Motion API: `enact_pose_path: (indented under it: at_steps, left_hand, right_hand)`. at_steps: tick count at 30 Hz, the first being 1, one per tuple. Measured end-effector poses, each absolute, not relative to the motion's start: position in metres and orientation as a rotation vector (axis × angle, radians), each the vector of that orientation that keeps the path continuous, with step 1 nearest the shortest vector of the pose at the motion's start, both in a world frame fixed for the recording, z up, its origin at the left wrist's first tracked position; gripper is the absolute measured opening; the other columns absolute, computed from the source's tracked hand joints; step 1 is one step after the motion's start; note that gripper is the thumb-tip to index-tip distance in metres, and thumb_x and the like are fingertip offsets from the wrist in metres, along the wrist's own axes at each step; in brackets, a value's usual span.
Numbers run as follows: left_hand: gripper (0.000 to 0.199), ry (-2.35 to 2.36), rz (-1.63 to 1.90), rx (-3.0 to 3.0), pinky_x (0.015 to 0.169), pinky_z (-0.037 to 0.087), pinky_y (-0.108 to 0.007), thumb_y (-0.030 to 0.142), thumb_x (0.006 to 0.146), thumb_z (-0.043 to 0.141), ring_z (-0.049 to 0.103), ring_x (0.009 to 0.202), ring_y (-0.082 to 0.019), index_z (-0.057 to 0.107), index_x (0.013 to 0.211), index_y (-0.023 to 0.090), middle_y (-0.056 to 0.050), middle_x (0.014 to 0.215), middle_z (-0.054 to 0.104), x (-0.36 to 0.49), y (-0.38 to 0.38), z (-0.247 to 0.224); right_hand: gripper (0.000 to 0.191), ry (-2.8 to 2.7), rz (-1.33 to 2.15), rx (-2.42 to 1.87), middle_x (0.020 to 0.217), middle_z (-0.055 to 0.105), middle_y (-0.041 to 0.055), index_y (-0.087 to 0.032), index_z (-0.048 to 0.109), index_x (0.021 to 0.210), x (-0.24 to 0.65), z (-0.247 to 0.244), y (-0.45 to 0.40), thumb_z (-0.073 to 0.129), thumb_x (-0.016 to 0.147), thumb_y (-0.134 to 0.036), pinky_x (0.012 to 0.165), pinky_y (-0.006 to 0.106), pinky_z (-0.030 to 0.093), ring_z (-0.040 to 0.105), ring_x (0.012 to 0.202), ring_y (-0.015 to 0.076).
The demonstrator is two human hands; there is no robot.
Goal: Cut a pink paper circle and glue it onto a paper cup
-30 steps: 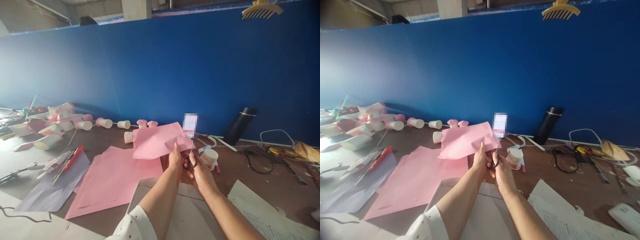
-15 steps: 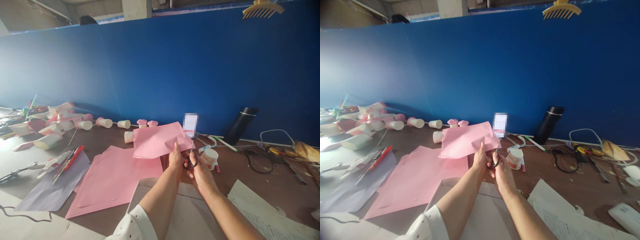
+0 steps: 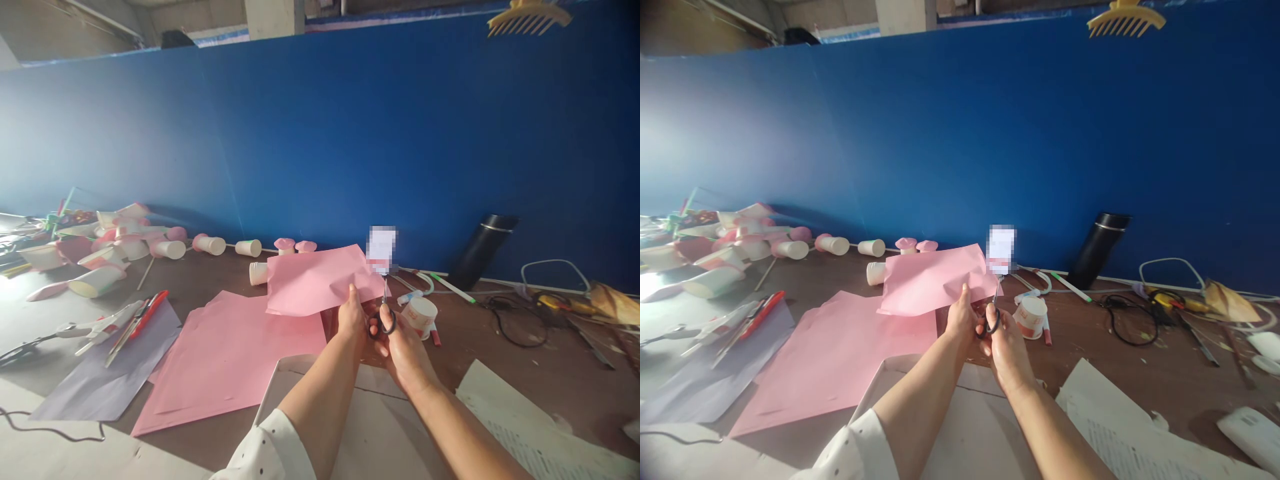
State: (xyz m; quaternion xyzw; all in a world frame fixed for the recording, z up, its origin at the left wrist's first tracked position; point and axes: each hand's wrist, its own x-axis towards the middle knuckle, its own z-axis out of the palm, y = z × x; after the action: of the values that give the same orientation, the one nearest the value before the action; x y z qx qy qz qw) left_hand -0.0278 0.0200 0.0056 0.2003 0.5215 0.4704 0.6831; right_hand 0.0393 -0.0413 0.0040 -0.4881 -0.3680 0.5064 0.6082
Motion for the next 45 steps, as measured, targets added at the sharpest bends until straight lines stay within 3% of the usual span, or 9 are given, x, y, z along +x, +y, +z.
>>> enact_pose_path:
  at_steps: [8,18,33,38,45]
  left_hand:
    - [0.061,1.102,1.102,0.431,0.035,0.035,-0.025,0.07,0.082,0.043,0.044,0.036,-0.011,0.062,0.076,0.013,-0.006,0.057,0.059,-0.026,0.025,-0.002]
    - [0.06,1.135,1.135,0.422,0.048,0.046,-0.026,0.068,0.082,0.046,0.057,0.05,-0.016,0.065,0.087,0.011,-0.008,0.064,0.063,-0.025,0.031,-0.008]
    - [0.043,0.912,1.381,0.293,0.065,0.055,-0.028,0.047,0.084,0.059,0.067,0.071,-0.02,0.063,0.104,0.009,-0.011,0.085,0.068,-0.028,0.043,-0.015]
    - [0.032,0.742,1.46,0.247,0.076,0.058,-0.03,0.038,0.085,0.061,0.069,0.086,-0.022,0.064,0.103,0.011,-0.013,0.099,0.069,-0.028,0.045,-0.013]
    - [0.026,0.664,1.461,0.282,0.08,0.059,-0.032,0.035,0.084,0.064,0.068,0.091,-0.022,0.066,0.096,0.011,-0.014,0.109,0.067,-0.029,0.04,-0.012]
  right_hand:
    - [0.04,-0.835,1.19,-1.102,0.065,0.055,-0.0004,-0.02,0.057,0.079,0.04,0.001,-0.041,0.068,0.074,-0.058,0.035,0.018,0.029,0.049,0.057,0.0112]
    - [0.036,-0.859,1.188,-1.098,0.067,0.055,0.0003,-0.02,0.057,0.081,0.042,0.002,-0.043,0.065,0.079,-0.055,0.036,0.015,0.029,0.048,0.06,0.0103]
    - [0.036,-0.927,1.209,-1.197,0.069,0.058,-0.0005,-0.021,0.06,0.086,0.05,0.001,-0.041,0.065,0.079,-0.056,0.037,0.013,0.026,0.049,0.06,0.0092]
    - [0.037,-0.939,1.194,-1.237,0.07,0.059,0.0004,-0.022,0.06,0.085,0.052,0.003,-0.042,0.065,0.077,-0.057,0.038,0.015,0.024,0.05,0.061,0.0106]
    - [0.042,-0.979,1.194,-1.285,0.067,0.062,0.0031,-0.023,0.056,0.077,0.059,-0.002,-0.035,0.061,0.076,-0.064,0.038,0.021,0.021,0.051,0.056,0.0147]
